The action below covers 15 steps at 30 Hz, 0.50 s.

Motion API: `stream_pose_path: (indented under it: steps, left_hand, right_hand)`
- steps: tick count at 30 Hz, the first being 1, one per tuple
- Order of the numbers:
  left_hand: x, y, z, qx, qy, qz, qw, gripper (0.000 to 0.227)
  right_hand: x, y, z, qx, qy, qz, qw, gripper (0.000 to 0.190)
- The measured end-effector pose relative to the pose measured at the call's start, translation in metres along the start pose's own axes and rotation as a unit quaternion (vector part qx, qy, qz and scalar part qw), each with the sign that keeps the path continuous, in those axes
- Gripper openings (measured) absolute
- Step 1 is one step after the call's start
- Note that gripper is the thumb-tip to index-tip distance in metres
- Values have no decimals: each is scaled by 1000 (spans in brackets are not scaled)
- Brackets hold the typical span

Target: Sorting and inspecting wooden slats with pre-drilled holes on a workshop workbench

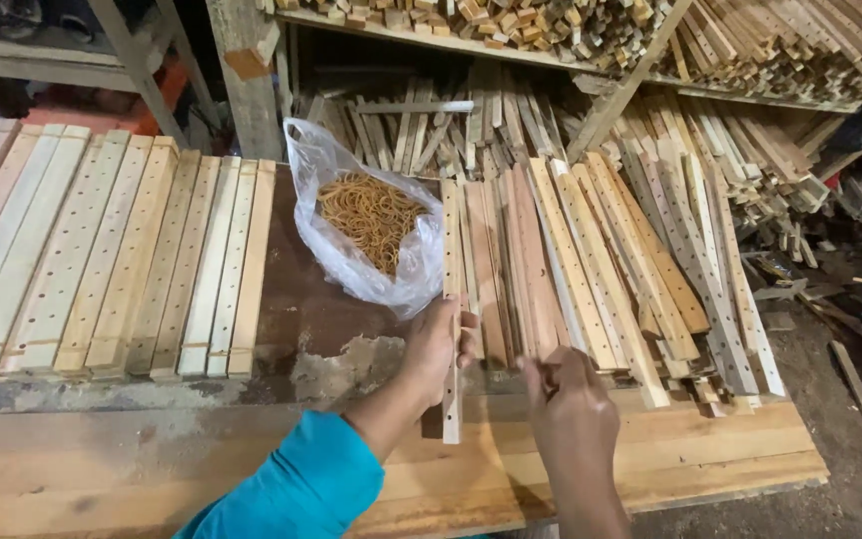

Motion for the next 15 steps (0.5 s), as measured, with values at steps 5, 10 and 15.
stream_pose_path:
  steps: [5, 10, 15]
  left_hand:
    - [-6, 9, 9, 12, -3, 12, 1000, 30]
    - [-9, 11, 12, 73, 0, 77, 994, 38]
    - [-10, 6, -1, 93, 86, 214, 968, 32]
  right_hand:
    - [-22, 1, -3, 1, 92, -222, 971, 23]
    - [-28, 16, 32, -26, 212, -517, 829, 16]
    - [17, 47, 53, 54, -29, -579, 813, 15]
Point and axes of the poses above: each hand's wrist, its own z-axis away from the middle knuckle, its own y-axis out of the palm, x = y × z, the point moved 8 cm from there along -z, towards the middle knuckle, and after that the axes turned 4 degrees about -z, right-handed, at the moved point
